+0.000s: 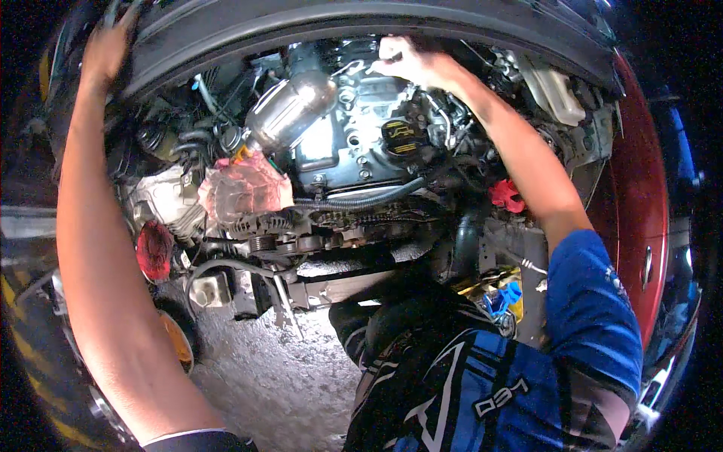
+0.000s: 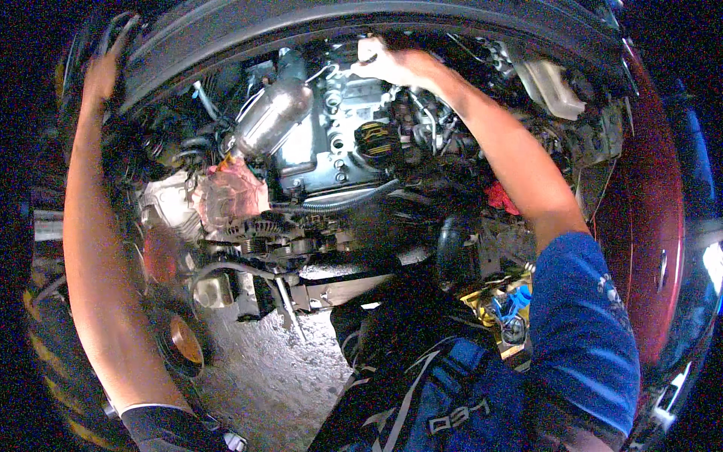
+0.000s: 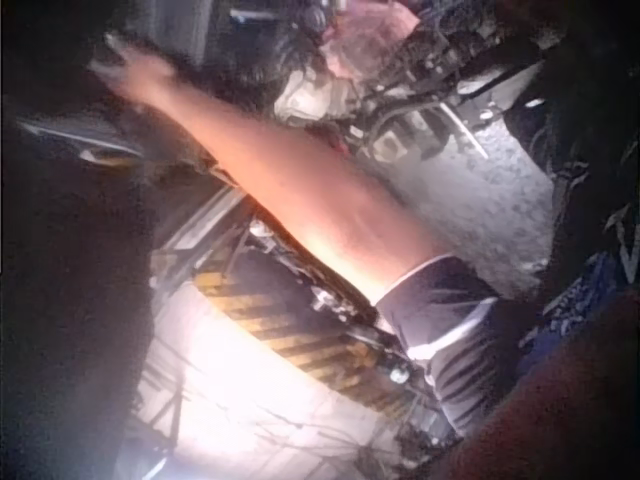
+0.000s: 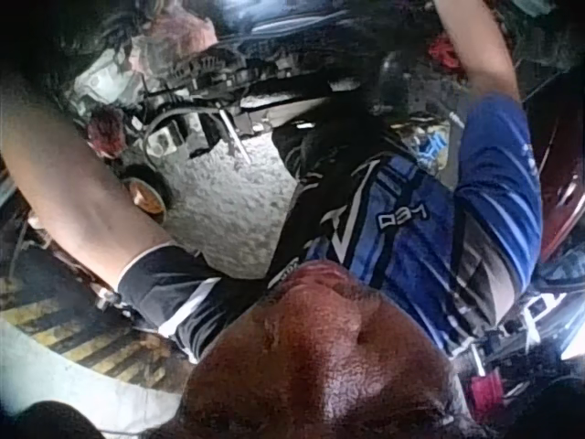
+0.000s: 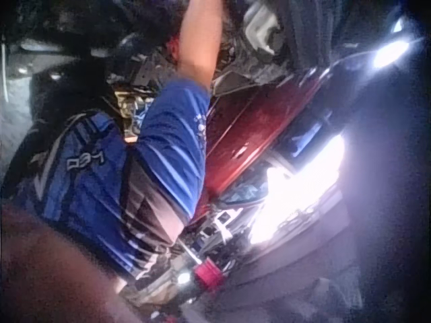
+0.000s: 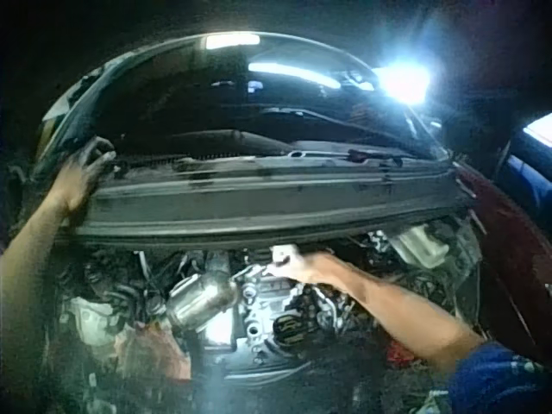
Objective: The person cleans a small component with a cloth, then places it and a spark plug into the engine before wiping the engine area.
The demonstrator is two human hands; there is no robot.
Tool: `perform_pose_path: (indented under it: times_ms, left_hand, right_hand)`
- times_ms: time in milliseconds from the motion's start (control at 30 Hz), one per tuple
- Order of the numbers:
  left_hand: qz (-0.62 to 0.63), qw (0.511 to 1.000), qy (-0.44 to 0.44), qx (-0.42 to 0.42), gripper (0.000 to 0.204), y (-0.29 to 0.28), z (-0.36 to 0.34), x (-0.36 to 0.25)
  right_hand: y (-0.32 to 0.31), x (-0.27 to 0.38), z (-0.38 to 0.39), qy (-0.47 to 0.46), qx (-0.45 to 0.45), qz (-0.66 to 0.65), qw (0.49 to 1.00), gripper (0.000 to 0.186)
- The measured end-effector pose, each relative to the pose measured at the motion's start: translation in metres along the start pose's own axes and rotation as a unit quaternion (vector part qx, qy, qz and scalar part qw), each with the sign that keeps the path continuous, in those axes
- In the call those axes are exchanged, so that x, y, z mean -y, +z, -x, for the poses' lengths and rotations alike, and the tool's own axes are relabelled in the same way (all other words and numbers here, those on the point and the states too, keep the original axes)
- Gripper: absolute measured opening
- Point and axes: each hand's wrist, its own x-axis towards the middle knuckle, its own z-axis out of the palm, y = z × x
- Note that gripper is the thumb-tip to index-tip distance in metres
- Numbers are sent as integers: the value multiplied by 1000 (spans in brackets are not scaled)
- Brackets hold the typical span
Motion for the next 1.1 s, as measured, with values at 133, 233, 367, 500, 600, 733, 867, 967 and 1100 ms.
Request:
perform_pose_path:
  times_ms: [133, 233, 367, 500, 600, 733, 867, 967, 1100]
  left_hand:
    - [151, 984, 69, -62, 58, 5, -34, -60]
    - [87, 992, 79, -38, 56, 11, -23, -29]
    - [43, 992, 115, -38, 55, 21, -13, 6]
    - [73, 985, 153, -43, 56, 25, -29, -14]
    - [85, 986, 138, -23, 55, 26, -15, 14]
    - [106, 975, 191, -37, 55, 26, -35, -2]
    - [197, 976, 86, 39, 55, 15, -24, -5]
    - [96, 990, 104, 20, 55, 15, -32, -22]
    - [75, 989, 125, -13, 55, 9, -21, -5]
  right_hand:
    - [-54, 6, 131, -57, -160, 50, 984, 28]
    - [-69, 5, 203, 43, -146, 28, 988, 28]
    - [-79, -60, 292, 180, -181, 139, 957, 31]
    - [-74, -135, 350, 319, -137, 236, 908, 34]
    - [-53, -185, 343, 263, -100, 302, 911, 35]
    - [-49, -246, 362, 320, 11, 313, 894, 42]
    - [-47, -231, 333, 285, 16, 214, 934, 37]
    - [-61, -227, 349, 302, 50, 259, 916, 28]
    - [-56, -162, 316, 246, -57, 196, 947, 31]
